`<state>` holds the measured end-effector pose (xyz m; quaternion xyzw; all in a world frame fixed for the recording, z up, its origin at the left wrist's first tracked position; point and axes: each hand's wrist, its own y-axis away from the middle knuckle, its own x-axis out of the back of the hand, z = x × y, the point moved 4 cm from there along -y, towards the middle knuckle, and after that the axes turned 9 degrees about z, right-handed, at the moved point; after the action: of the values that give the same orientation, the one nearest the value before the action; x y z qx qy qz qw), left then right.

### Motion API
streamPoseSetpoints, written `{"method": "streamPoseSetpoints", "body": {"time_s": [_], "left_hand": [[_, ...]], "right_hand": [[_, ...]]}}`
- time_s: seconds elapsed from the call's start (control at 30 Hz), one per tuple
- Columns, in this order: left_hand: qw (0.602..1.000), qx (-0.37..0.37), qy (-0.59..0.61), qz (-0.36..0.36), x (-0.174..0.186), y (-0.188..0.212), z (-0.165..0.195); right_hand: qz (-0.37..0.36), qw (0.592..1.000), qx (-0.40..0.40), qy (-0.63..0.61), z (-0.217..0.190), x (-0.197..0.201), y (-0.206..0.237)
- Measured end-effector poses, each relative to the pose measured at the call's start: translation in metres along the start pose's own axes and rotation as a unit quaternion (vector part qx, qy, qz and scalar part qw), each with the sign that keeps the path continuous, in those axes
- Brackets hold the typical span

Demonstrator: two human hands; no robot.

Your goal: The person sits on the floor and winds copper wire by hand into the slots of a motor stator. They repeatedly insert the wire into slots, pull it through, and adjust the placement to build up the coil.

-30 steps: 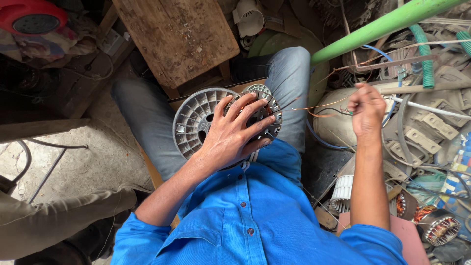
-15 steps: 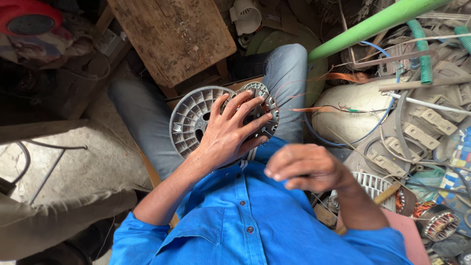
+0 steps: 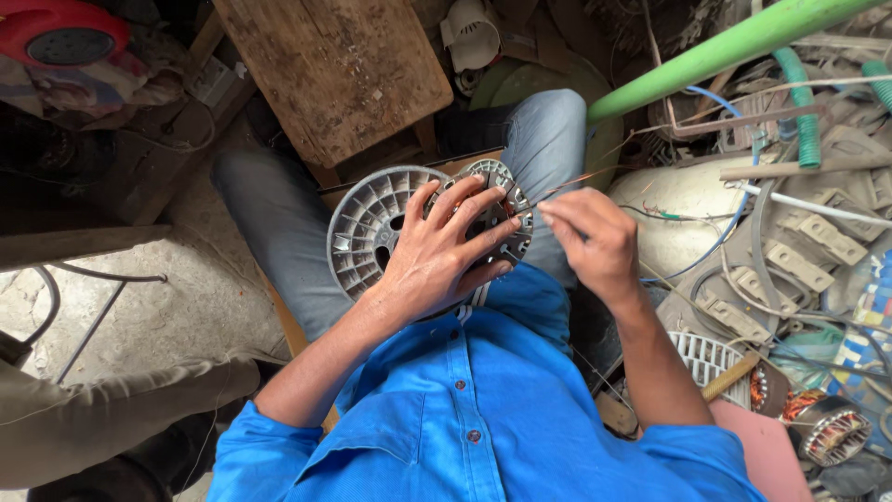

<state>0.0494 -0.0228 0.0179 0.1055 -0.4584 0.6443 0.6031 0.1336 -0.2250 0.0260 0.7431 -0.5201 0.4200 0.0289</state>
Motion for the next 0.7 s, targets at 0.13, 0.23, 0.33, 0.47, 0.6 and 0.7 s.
{"method": "streamPoseSetpoints", "body": {"time_s": [0.13, 0.23, 0.33, 0.47, 0.6, 0.7], "left_hand": [[1.0, 0.001, -0.002, 0.004, 0.001, 0.0, 0.001], [1.0, 0.001, -0.002, -0.002, -0.001, 0.0, 0.0], [1.0, 0.002, -0.005, -0.007, -0.001, 0.0, -0.002], [1.0, 0.009, -0.005, -0.01, -0.002, 0.001, -0.002], [1.0, 0.003, -0.015, -0.006, -0.004, 0.001, -0.001], [1.0, 0.004, -0.014, -0.008, -0.004, 0.002, -0.001]], "right_hand": [[0.002, 0.996, -0.054, -0.064, 0.021, -0.011, 0.004], [0.028, 0.991, -0.092, -0.093, 0.031, -0.028, 0.009], [0.014, 0.993, -0.079, -0.082, 0.034, -0.042, 0.014], [0.024, 0.996, -0.029, -0.084, 0.033, -0.048, 0.014], [0.044, 0.993, -0.045, -0.095, 0.035, -0.048, 0.01], [0.058, 0.992, -0.049, -0.099, 0.038, -0.046, 0.005]]}}
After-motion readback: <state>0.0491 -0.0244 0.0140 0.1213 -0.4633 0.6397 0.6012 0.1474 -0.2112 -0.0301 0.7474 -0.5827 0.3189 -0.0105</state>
